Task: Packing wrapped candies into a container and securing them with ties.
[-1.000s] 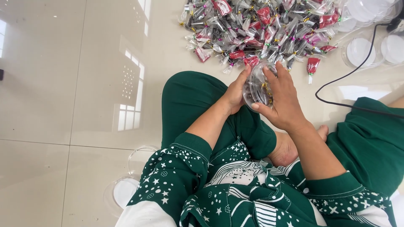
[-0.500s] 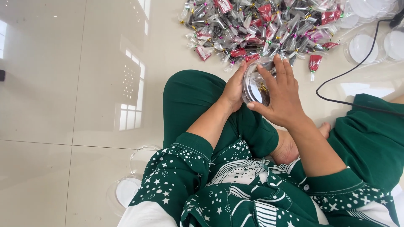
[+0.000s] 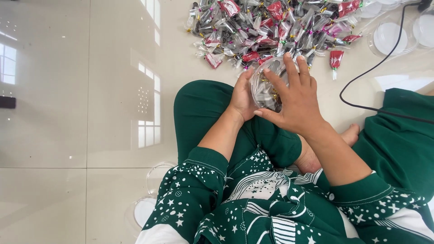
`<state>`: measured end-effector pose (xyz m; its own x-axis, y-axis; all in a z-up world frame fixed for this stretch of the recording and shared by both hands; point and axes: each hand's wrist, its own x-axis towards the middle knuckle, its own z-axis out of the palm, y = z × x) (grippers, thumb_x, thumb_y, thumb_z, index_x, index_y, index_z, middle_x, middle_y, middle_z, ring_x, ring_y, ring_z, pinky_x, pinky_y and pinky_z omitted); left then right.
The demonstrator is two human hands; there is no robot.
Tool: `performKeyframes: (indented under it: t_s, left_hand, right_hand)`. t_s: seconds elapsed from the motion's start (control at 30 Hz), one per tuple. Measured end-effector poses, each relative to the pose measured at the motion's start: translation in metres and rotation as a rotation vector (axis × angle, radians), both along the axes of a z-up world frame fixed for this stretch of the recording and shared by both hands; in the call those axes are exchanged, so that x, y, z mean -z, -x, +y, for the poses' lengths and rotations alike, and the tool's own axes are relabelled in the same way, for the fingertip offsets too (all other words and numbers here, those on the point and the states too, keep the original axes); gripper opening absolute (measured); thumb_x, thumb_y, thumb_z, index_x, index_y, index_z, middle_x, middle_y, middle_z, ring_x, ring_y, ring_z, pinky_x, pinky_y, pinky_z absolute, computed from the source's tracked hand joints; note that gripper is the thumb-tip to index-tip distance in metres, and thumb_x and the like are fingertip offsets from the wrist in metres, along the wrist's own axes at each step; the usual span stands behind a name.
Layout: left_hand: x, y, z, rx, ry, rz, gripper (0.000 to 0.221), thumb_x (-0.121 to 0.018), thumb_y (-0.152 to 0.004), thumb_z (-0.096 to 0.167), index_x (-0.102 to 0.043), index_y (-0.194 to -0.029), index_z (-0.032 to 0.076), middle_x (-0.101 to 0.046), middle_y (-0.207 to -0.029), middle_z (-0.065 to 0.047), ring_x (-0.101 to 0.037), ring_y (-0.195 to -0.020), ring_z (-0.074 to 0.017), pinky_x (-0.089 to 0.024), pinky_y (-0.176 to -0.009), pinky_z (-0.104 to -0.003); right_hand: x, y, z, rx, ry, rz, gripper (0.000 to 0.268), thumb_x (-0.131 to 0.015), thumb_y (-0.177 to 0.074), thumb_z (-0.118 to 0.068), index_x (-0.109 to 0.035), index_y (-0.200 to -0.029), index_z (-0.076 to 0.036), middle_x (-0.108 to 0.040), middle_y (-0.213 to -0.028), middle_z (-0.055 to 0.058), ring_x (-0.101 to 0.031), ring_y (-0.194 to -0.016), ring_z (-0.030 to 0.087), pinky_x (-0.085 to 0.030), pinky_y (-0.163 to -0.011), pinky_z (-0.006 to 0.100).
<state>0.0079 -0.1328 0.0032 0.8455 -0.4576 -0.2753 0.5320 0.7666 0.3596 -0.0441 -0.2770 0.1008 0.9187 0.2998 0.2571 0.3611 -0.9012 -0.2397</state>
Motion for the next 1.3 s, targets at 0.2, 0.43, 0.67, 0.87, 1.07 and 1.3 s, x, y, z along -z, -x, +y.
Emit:
performKeyframes:
  t_s: [0.2, 0.43, 0.67, 0.87, 1.07, 1.3]
  left_hand:
    - [0.018, -0.001, -0.004, 0.019, -0.13, -0.021, 0.058, -0.059, -0.104, 0.06, -0.067, -0.136, 0.012, -0.068, -0.132, -0.016, -0.066, -0.122, -0.0307, -0.051, -0.107, -0.044]
    - [-0.01, -0.001, 0.005, -0.018, -0.078, 0.044, 0.063, -0.063, -0.1, 0.063, -0.067, -0.133, 0.009, -0.068, -0.132, -0.016, -0.066, -0.12, -0.0292, -0.051, -0.109, -0.039]
    - [0.015, -0.005, -0.005, 0.097, -0.137, 0.074, 0.062, -0.068, -0.097, 0.06, -0.071, -0.127, 0.005, -0.071, -0.122, -0.02, -0.068, -0.115, -0.0323, -0.052, -0.103, -0.044]
    - [0.017, -0.007, -0.005, 0.003, -0.208, 0.082, 0.052, -0.065, -0.101, 0.053, -0.072, -0.124, 0.007, -0.074, -0.118, -0.017, -0.071, -0.109, -0.0272, -0.055, -0.098, -0.036]
    - [-0.001, -0.005, 0.003, -0.01, -0.097, 0.093, 0.053, -0.066, -0.099, 0.052, -0.071, -0.124, 0.005, -0.071, -0.122, -0.019, -0.068, -0.114, -0.0325, -0.053, -0.103, -0.043]
    - [-0.006, -0.002, -0.005, 0.072, -0.059, 0.013, 0.056, -0.067, -0.1, 0.055, -0.071, -0.125, 0.005, -0.072, -0.121, -0.02, -0.068, -0.114, -0.0342, -0.053, -0.104, -0.045]
  right_hand:
    - [0.028, -0.002, -0.005, 0.075, -0.1, 0.089, 0.096, -0.06, -0.083, -0.082, -0.043, -0.158, -0.024, -0.022, -0.167, 0.02, -0.02, -0.15, 0.052, -0.045, -0.094, 0.07]
    - [0.013, -0.013, 0.003, 0.121, -0.154, 0.147, 0.097, -0.065, -0.082, -0.077, -0.04, -0.16, -0.025, -0.017, -0.168, 0.018, -0.017, -0.149, 0.053, -0.046, -0.089, 0.074]
    - [0.01, 0.01, -0.013, -0.048, 0.055, 0.085, 0.097, -0.055, -0.077, -0.084, -0.045, -0.157, -0.032, -0.022, -0.173, 0.012, -0.012, -0.155, 0.046, -0.029, -0.109, 0.07]
    - [0.033, 0.005, 0.001, 0.102, -0.036, 0.116, 0.09, -0.049, -0.09, -0.08, -0.04, -0.162, -0.026, -0.015, -0.172, 0.018, -0.009, -0.153, 0.05, -0.034, -0.104, 0.07]
    - [0.01, -0.006, -0.007, -0.007, -0.01, 0.057, 0.095, -0.051, -0.084, -0.083, -0.042, -0.16, -0.028, -0.02, -0.171, 0.017, -0.014, -0.153, 0.048, -0.039, -0.097, 0.065]
    - [0.017, 0.003, -0.018, -0.039, -0.032, 0.086, 0.094, -0.047, -0.086, -0.083, -0.044, -0.159, -0.024, -0.025, -0.169, 0.019, -0.017, -0.152, 0.049, -0.038, -0.101, 0.065]
